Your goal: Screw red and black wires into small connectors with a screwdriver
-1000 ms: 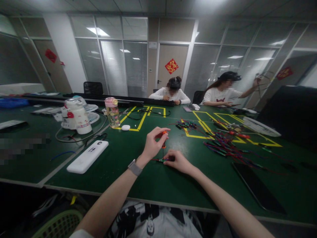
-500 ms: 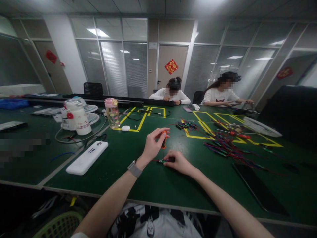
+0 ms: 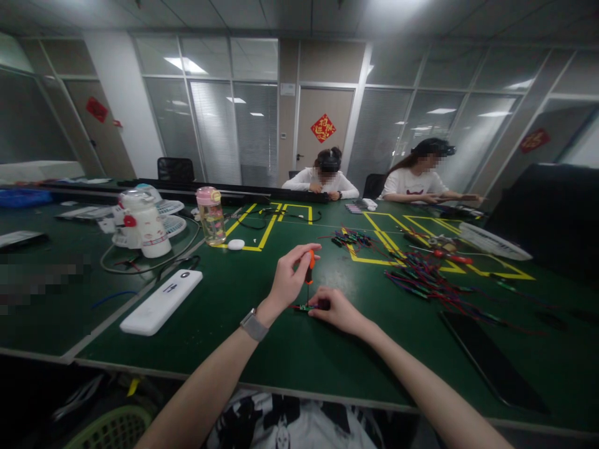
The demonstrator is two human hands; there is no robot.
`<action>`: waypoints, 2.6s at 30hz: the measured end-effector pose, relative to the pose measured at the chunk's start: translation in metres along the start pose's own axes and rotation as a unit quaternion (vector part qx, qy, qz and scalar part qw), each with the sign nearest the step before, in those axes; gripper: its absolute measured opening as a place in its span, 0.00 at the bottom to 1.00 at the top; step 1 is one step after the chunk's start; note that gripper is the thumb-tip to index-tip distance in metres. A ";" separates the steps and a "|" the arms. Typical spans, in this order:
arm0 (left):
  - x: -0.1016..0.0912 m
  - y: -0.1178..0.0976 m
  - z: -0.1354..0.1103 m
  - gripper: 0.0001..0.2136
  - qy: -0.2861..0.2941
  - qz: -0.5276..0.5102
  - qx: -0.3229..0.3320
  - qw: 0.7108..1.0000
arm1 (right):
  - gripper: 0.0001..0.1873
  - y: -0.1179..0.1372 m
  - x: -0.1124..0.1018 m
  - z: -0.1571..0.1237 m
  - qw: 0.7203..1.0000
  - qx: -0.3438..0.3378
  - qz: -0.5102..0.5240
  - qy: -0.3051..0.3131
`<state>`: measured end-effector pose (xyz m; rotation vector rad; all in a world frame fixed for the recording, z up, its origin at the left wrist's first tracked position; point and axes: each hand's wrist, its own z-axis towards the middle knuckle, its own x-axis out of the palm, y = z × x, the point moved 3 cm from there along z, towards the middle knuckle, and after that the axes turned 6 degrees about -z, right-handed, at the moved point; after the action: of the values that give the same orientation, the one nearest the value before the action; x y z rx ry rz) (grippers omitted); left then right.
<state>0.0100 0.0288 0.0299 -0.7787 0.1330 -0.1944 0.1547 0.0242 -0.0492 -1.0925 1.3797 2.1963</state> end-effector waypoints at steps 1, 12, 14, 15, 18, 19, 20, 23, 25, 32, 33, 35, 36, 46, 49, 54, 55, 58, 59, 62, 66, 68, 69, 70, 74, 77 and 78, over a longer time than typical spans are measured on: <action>0.000 0.001 0.000 0.12 -0.003 -0.003 -0.003 1.000 | 0.06 0.000 0.000 0.000 1.000 -0.001 0.000 -0.001; -0.002 0.005 -0.001 0.11 -0.017 0.019 -0.012 1.000 | 0.06 0.003 -0.001 0.000 1.000 0.005 -0.003 0.000; -0.001 0.004 -0.002 0.12 -0.009 0.018 -0.006 1.000 | 0.05 0.004 -0.001 0.000 1.000 0.002 -0.003 -0.003; -0.001 0.003 -0.002 0.13 -0.003 0.015 -0.004 1.000 | 0.05 0.004 -0.001 0.000 1.000 0.002 -0.002 -0.003; 0.001 0.001 -0.002 0.13 0.007 0.006 -0.004 1.000 | 0.05 0.003 -0.001 0.000 1.000 0.002 0.001 0.000; 0.001 0.001 -0.001 0.12 0.006 0.007 -0.004 1.000 | 0.06 0.002 -0.001 0.000 1.000 0.001 0.000 0.001; 0.000 0.001 -0.001 0.12 0.002 0.011 -0.002 1.000 | 0.06 0.002 -0.001 0.000 1.000 0.000 -0.001 0.002; -0.001 0.001 0.000 0.08 -0.025 0.050 0.017 0.998 | 0.06 0.001 -0.001 0.000 1.000 0.000 -0.003 0.003; -0.003 0.001 0.000 0.05 -0.048 0.082 0.031 0.995 | 0.05 0.001 -0.001 0.000 1.000 0.001 -0.001 0.002; -0.001 -0.003 -0.001 0.11 -0.021 0.073 0.028 0.997 | 0.06 0.004 -0.002 0.000 1.000 0.003 -0.010 -0.002; 0.000 -0.003 -0.001 0.12 -0.015 0.064 0.024 0.998 | 0.06 0.003 -0.002 0.000 1.000 0.002 -0.009 -0.003; 0.000 -0.002 -0.001 0.12 -0.010 0.052 0.015 0.998 | 0.06 0.002 -0.002 0.000 1.000 -0.001 -0.007 -0.005; -0.001 -0.002 -0.001 0.12 -0.011 0.050 0.011 0.999 | 0.06 0.002 -0.001 -0.001 1.000 -0.002 -0.005 -0.004; -0.002 0.000 -0.001 0.11 -0.020 0.055 0.008 0.998 | 0.06 0.003 -0.001 -0.001 1.000 0.009 0.000 0.000; 0.000 -0.001 -0.002 0.13 -0.009 0.050 0.013 0.999 | 0.06 0.004 -0.002 -0.001 1.000 0.009 -0.006 0.000; 0.000 -0.001 -0.002 0.12 -0.003 0.052 0.008 0.999 | 0.06 0.005 -0.002 -0.001 1.000 0.012 -0.002 0.002; -0.001 -0.001 -0.001 0.12 -0.006 0.055 0.008 0.998 | 0.06 0.005 -0.002 -0.001 1.000 0.011 -0.003 0.002; -0.002 -0.001 0.000 0.11 -0.018 0.074 0.015 0.997 | 0.06 0.004 -0.002 -0.001 1.000 0.010 -0.005 0.001; -0.003 -0.001 0.000 0.11 -0.020 0.082 0.019 0.996 | 0.06 0.003 -0.002 -0.001 1.000 0.009 -0.006 -0.001; -0.003 -0.002 0.000 0.11 -0.022 0.095 0.025 0.995 | 0.06 0.003 -0.002 -0.001 1.000 0.001 -0.005 -0.002; -0.001 0.000 -0.001 0.13 -0.008 0.074 0.014 0.997 | 0.06 0.004 -0.002 -0.001 1.000 0.002 -0.006 -0.001; -0.001 0.001 -0.002 0.14 -0.005 0.059 0.010 0.998 | 0.06 0.004 -0.002 -0.001 1.000 0.004 -0.007 -0.001; -0.001 0.001 -0.002 0.14 -0.006 0.055 0.009 0.998 | 0.06 0.004 -0.002 -0.001 1.000 0.004 -0.006 0.000; -0.001 0.001 -0.002 0.13 -0.007 0.055 0.008 0.998 | 0.06 0.004 -0.002 -0.001 1.000 0.004 -0.006 0.001; -0.003 0.002 -0.001 0.11 -0.027 0.077 0.019 0.996 | 0.06 0.004 -0.002 -0.001 1.000 0.005 -0.006 0.003; -0.004 0.001 0.000 0.08 -0.052 0.106 0.038 0.992 | 0.06 0.004 -0.002 -0.001 1.000 0.007 -0.008 0.004; -0.004 0.001 0.000 0.07 -0.057 0.112 0.041 0.991 | 0.06 0.004 -0.002 -0.001 1.000 0.007 -0.008 0.005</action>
<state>0.0058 0.0302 0.0293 -0.6860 0.1039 0.0577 0.1540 0.0220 -0.0450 -1.1060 1.3847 2.1702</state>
